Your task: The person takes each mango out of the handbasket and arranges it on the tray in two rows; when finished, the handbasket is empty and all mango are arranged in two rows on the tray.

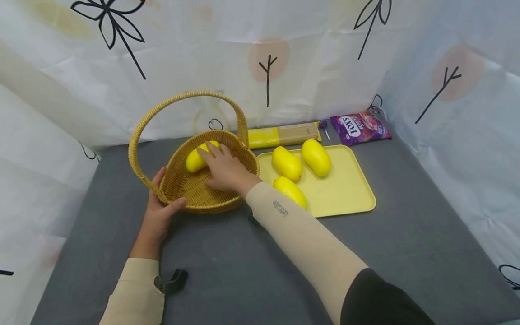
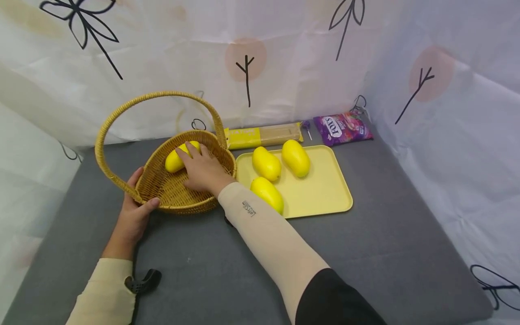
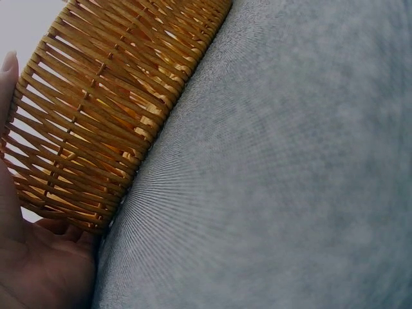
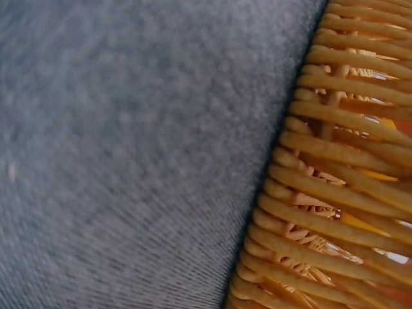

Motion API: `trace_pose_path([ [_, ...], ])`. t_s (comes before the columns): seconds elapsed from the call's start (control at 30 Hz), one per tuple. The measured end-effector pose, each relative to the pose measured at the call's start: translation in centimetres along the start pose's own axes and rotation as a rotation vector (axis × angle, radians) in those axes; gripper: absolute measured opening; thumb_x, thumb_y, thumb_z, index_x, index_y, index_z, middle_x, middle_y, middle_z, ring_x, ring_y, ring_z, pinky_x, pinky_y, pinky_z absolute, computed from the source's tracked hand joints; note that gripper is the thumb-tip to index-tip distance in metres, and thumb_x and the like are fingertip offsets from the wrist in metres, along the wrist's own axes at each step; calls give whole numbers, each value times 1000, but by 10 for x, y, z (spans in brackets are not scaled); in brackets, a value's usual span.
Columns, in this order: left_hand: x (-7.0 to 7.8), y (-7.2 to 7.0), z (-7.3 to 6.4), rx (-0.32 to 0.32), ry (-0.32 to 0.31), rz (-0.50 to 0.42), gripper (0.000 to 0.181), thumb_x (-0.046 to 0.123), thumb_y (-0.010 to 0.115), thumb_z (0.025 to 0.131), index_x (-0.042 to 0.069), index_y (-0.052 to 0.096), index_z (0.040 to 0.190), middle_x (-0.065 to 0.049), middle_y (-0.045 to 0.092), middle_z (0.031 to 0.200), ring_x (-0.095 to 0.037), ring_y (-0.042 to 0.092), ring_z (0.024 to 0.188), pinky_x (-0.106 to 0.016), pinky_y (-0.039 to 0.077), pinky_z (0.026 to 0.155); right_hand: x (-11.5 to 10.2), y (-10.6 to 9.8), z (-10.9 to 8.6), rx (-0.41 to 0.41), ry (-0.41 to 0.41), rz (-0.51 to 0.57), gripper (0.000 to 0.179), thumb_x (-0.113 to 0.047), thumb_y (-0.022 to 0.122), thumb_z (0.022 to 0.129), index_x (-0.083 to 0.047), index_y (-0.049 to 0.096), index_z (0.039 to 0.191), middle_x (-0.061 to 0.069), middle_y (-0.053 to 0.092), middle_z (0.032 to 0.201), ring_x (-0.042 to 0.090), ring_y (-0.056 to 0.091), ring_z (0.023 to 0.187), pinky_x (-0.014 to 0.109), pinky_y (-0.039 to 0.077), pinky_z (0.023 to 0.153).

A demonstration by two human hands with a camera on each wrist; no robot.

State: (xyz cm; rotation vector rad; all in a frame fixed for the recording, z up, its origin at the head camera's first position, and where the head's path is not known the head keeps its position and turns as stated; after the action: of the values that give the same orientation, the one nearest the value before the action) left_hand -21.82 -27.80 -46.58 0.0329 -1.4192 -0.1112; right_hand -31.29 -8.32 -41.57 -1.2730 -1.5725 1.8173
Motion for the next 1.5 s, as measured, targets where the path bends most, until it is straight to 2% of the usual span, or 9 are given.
trace_pose_path([
  [0.1,1,1,1,0,-4,-6,92,-9,68,103,26,21,175,-12,24,173,-32,36,149,-23,46,106,0,-1,0,31,8,-43,99,-42,78,102,-33,14,177,8,18,174,33,23,154,47,40,114],
  [0.23,2,1,2,-8,7,-30,92,-10,67,103,24,20,175,-13,25,173,-32,39,147,-23,48,104,-1,-4,-1,82,0,-113,88,-48,76,103,-34,28,175,8,32,159,30,33,138,43,41,105],
  [0.4,2,1,2,-12,16,-41,91,-10,67,103,22,20,175,-14,25,172,-33,39,147,-23,49,103,-4,-5,-1,109,-42,-115,67,-47,73,106,-30,47,165,4,33,167,29,33,148,49,43,111],
  [0.5,1,1,1,-7,17,-29,92,-9,68,103,23,21,175,-14,26,172,-33,38,147,-23,48,103,-4,-5,-2,120,-42,-131,60,-39,72,108,-28,49,163,4,40,160,28,39,142,49,45,108],
  [0.63,0,0,1,-5,18,-15,91,-9,68,103,23,22,175,-15,27,171,-33,40,145,-23,47,103,-3,-6,-2,125,-33,-134,61,-39,73,107,-26,49,162,6,45,142,25,46,122,42,48,96],
  [0.73,-1,0,1,-9,20,-22,91,-10,67,103,23,22,175,-15,27,171,-33,41,145,-23,48,103,-4,-6,-2,115,-50,-101,65,-40,79,103,-22,51,159,6,47,137,22,50,116,38,49,95],
  [0.9,-1,0,1,-8,13,-17,92,-9,69,103,24,22,175,-14,26,172,-33,38,147,-23,47,104,-4,-4,-3,93,-52,-63,68,-37,85,98,-16,52,154,4,51,134,19,52,115,36,49,97],
  [1.27,-1,1,0,-5,12,-23,91,-9,68,103,24,22,175,-13,27,172,-32,38,146,-23,46,104,-1,-2,-4,82,-23,-7,74,-36,85,99,-17,48,161,4,48,134,17,50,111,33,48,95],
  [1.5,0,1,1,-8,19,-35,90,-9,67,103,23,22,175,-14,27,171,-33,39,146,-23,46,105,-3,-9,-6,147,-97,66,78,-42,85,98,-17,48,162,2,48,136,15,51,109,29,46,93],
])
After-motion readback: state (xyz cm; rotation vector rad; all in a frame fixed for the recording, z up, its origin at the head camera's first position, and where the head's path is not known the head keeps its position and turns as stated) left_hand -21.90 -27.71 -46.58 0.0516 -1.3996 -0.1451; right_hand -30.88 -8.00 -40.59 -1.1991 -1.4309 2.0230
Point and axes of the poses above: each hand's wrist, its own z-axis towards the middle knuckle, its own y-axis out of the palm, x = y × z, the point moved 5 cm from there along z, towards the middle knuckle
